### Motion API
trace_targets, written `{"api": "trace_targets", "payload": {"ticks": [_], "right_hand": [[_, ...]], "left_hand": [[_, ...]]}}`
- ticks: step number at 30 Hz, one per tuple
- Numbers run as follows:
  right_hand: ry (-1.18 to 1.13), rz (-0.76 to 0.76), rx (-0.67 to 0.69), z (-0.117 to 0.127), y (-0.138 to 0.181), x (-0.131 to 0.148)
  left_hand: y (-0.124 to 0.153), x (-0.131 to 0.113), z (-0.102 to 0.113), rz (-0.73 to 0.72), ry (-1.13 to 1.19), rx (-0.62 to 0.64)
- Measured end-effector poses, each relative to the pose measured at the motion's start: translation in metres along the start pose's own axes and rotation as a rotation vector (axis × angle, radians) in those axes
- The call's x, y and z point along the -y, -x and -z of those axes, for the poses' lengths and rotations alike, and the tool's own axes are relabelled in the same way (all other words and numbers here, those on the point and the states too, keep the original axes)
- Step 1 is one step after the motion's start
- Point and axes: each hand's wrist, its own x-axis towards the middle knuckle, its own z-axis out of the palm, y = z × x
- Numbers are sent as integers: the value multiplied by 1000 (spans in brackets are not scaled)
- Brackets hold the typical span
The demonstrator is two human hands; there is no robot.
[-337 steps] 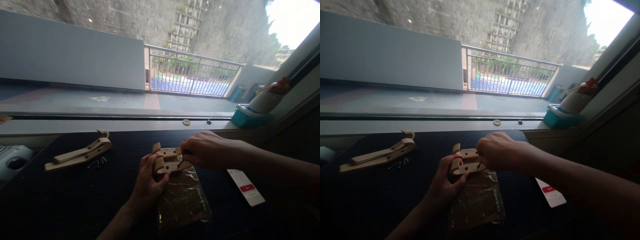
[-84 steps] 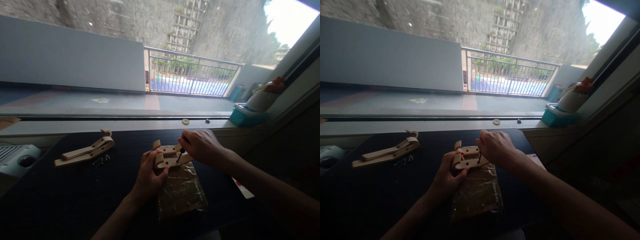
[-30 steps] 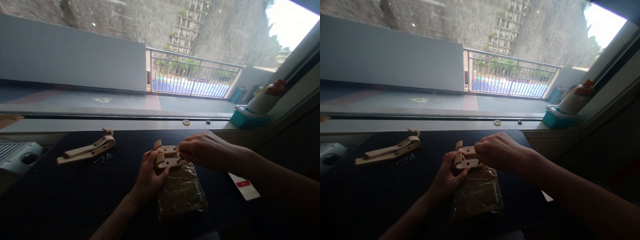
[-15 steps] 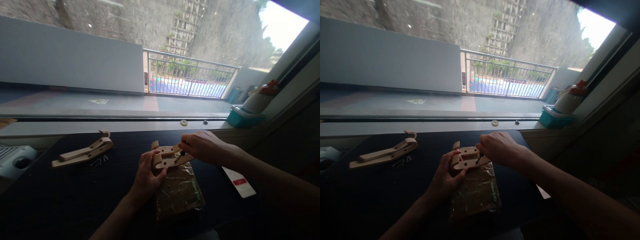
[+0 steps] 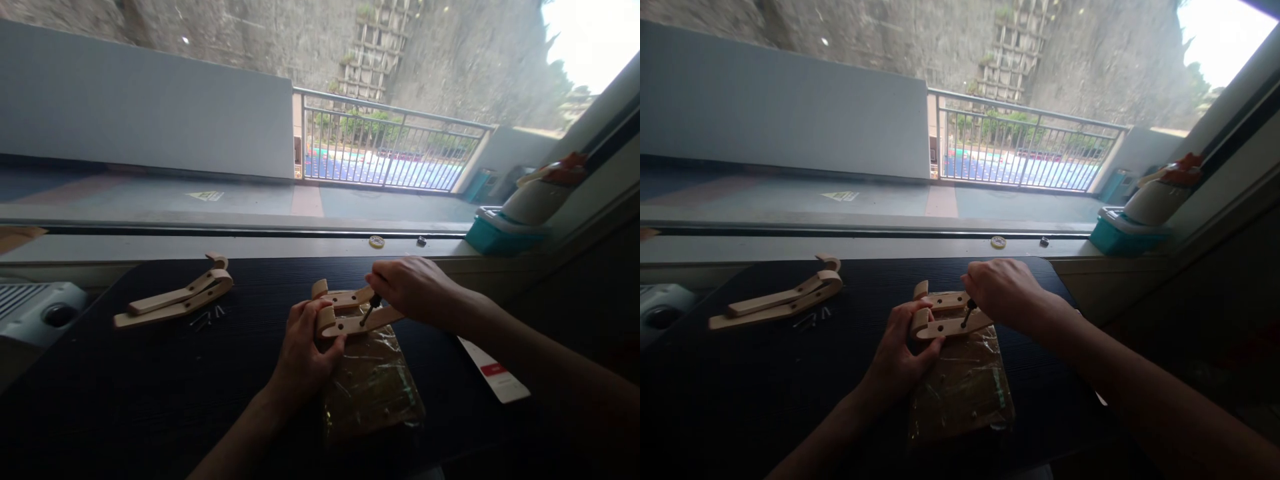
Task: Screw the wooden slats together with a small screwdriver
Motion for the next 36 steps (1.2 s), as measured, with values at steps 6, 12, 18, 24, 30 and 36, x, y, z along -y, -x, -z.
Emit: {"api": "trace_targets", "payload": {"ticks": [6, 12, 18, 24, 30, 36], "right_hand": [[-30, 51, 54, 9, 6, -5], [-203, 313, 168, 29, 16, -4], [4, 327, -61, 10, 16, 7], [-92, 81, -164, -16, 18, 8], [-141, -117, -140, -15, 11, 4], [-216, 198, 43, 10, 16, -15]], "left_hand": [[-1, -2, 2, 13, 1, 8], [0, -2, 3, -1, 13, 31], [2, -3, 4, -3, -39, 32], [3, -4, 3, 4, -31, 48], [2, -3, 2, 17, -13, 53], [3, -5, 4, 2, -38, 56]]}}
